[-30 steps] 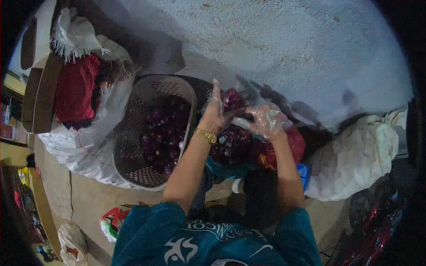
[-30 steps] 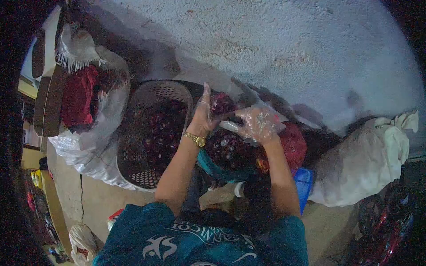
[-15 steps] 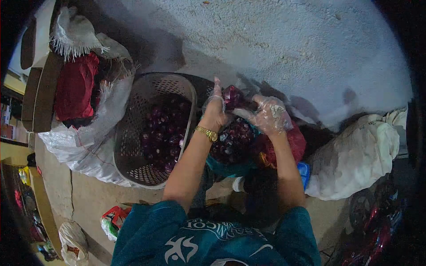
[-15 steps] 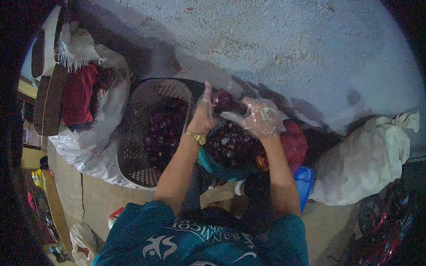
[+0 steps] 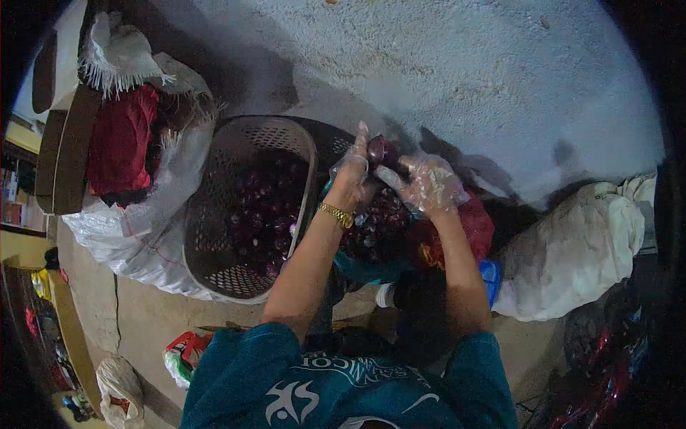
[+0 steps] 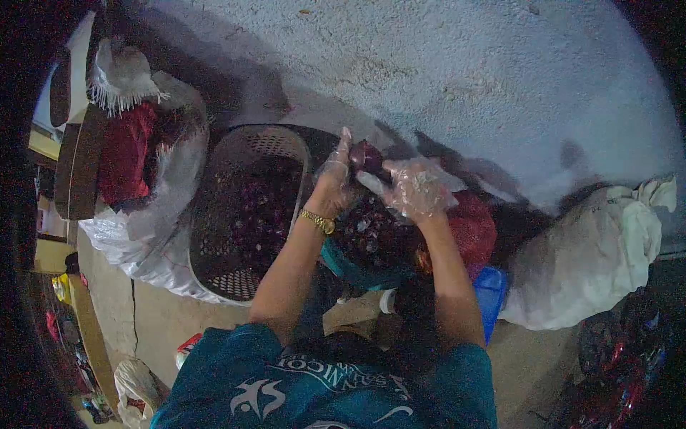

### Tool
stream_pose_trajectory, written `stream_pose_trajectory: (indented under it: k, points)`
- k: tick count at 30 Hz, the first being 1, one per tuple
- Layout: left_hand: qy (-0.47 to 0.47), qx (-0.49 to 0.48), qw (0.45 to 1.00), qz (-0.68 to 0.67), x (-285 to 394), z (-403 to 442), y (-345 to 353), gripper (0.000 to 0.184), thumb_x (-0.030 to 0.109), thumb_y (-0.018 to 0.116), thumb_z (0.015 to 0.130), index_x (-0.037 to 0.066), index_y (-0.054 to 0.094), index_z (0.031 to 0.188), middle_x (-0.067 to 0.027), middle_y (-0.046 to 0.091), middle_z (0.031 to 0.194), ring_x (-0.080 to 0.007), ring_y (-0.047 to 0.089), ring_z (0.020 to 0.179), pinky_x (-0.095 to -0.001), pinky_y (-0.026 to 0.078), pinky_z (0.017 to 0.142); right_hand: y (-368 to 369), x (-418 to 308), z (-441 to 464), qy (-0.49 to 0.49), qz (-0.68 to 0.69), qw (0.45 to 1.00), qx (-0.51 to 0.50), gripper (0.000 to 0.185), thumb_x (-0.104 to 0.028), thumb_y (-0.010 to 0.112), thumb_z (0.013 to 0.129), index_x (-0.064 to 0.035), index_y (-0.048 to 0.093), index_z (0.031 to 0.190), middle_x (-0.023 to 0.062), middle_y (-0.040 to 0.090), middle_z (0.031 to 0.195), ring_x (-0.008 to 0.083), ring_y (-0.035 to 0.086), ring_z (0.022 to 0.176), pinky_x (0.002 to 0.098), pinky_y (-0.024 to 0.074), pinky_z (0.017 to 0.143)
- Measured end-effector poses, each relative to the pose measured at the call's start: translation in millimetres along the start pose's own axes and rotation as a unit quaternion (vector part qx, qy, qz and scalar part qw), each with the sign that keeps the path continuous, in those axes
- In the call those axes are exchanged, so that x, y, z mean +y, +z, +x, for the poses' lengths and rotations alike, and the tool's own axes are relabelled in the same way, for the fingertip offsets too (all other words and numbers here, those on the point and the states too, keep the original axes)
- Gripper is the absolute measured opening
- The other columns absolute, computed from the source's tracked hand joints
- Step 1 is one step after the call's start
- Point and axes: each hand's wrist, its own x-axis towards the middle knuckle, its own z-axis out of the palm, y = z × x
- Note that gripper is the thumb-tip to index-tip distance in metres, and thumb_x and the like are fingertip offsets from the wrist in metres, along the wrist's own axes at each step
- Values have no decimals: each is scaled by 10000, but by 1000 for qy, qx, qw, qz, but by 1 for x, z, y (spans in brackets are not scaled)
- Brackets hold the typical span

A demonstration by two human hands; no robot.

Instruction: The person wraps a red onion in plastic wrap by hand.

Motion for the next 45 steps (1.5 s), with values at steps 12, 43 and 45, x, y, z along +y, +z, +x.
stream_pose_trajectory:
  k: [12,43,45]
  points:
    - [73,34,992,-93,12,20,-33,540,491,387,945,-4,492,1134,-123,591,1060,-244,614,919,-400,530,814,41,18,-8,56,-57,953,-294,495,-512,540,813,-40,687,831,202,653,818,359,641,803,451,509,710]
    - [85,15,988,-126,-4,15,-17,288,321,472,897,65,573,981,-80,629,943,-215,609,831,-370,494,791,14,3,13,95,126,985,-63,794,-678,683,611,44,665,941,249,652,811,378,649,767,404,515,695]
    - [99,6,991,-91,-3,11,-15,285,322,469,899,71,578,977,-71,631,910,-214,604,810,-365,492,762,11,-3,12,82,99,991,-33,788,-686,676,611,37,670,924,240,651,782,372,648,746,406,514,677]
